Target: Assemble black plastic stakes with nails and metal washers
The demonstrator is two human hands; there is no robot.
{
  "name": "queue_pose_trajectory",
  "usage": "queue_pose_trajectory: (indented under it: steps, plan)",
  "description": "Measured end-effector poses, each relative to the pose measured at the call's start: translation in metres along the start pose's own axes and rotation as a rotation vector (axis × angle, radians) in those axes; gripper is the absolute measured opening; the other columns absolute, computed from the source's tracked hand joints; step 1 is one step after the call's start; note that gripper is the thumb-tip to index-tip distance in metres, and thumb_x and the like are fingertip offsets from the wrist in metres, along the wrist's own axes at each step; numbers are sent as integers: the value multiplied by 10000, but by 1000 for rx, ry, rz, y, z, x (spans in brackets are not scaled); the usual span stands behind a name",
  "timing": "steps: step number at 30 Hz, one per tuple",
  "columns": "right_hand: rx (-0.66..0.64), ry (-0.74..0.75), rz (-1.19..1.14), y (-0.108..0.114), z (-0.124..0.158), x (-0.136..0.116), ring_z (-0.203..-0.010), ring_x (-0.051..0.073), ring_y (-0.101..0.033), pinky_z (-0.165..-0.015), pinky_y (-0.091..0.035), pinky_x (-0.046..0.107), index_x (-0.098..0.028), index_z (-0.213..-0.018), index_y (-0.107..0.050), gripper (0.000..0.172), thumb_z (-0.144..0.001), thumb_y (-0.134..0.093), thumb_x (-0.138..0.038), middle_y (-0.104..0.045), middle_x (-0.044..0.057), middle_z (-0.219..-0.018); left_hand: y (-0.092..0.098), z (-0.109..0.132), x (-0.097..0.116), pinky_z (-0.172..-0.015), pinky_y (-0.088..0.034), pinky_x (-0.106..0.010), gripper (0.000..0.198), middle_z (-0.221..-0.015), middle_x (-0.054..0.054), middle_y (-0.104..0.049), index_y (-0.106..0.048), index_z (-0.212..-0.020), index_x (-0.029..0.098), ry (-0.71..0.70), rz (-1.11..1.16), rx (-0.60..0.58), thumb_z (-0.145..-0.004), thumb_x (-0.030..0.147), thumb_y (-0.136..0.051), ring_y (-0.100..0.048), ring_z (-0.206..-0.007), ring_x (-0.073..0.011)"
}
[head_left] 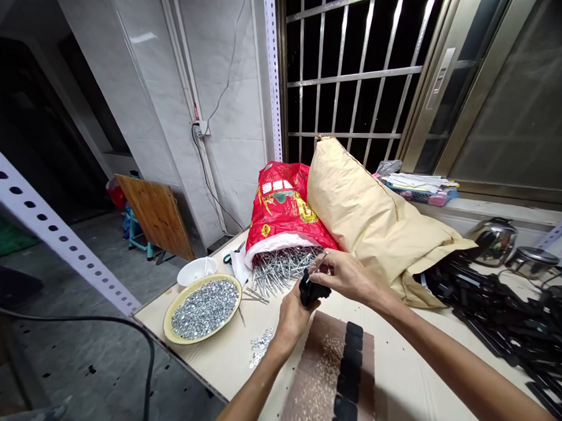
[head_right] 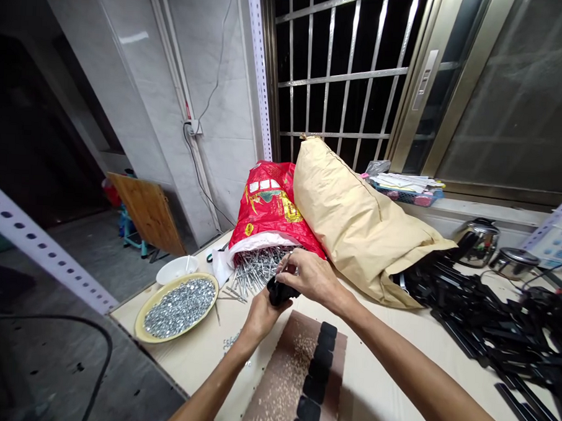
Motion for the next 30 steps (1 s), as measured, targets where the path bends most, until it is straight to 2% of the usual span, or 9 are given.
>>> queue_pose_trajectory:
  steps: [5,12,16,18,22,27,30]
  plan:
    - [-97,0,1,-1,-6,4,-679,116,-545,-577,-375,197,-217,-806,-690,98,-725,-648,-251,-605,-4,-771,-1,-2,-1,-694,-425,-285,313,-910,-34,-690,-615,-951,182,10,-45,-36,-644,158,-671,-614,-823,-228]
    - [-83,37,-13,-3,-5,8,-727,127,-556,-610,-377,211,-202,-800,-665,132,-804,-595,-314,-613,5,-799,-5,-2,-1,-707,-438,-285,386,-925,-26,-683,-581,-1035,189,-1,-90,-27,-659,154,-667,-621,-838,-218]
    - [-70,78,-57,-4,-4,11,-714,127,-537,-610,-381,218,-209,-807,-664,114,-783,-625,-313,-576,2,-775,-8,-5,-3,-706,-446,-284,302,-916,-25,-683,-601,-962,178,-11,-46,-21,-667,144,-655,-619,-840,-216]
    - [-35,83,-146,-4,-1,13,-708,125,-529,-603,-388,219,-210,-871,-651,164,-755,-655,-326,-566,-2,-785,-8,-5,-4,-704,-450,-284,261,-904,-26,-684,-608,-929,171,-1,-18,-21,-673,138,-646,-619,-832,-215]
    - [90,36,-283,-1,9,18,-714,127,-515,-609,-404,229,-212,-1051,-588,378,-718,-685,-361,-549,-8,-805,-5,-4,1,-700,-449,-290,296,-874,-23,-680,-594,-970,174,2,-7,16,-680,146,-642,-617,-807,-212]
    - [292,-123,-375,0,27,35,-631,123,-496,-555,-395,234,-176,-1020,-595,346,-771,-619,-415,-540,-9,-713,3,-3,10,-708,-434,-284,225,-868,-19,-657,-572,-951,183,-116,-58,84,-728,161,-588,-601,-801,-196]
    - [340,-184,-413,-1,38,47,-684,145,-547,-613,-434,256,-172,-965,-609,303,-791,-595,-420,-608,27,-794,7,-8,9,-708,-435,-285,157,-830,-19,-648,-574,-912,179,-162,-99,111,-755,179,-560,-595,-780,-191]
Point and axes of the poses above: each hand's wrist, its own z-axis away from the middle knuckle, its own y-axis out of the back of the hand, x = y × z, the point moved 1 cm from there along -z, towards the middle knuckle
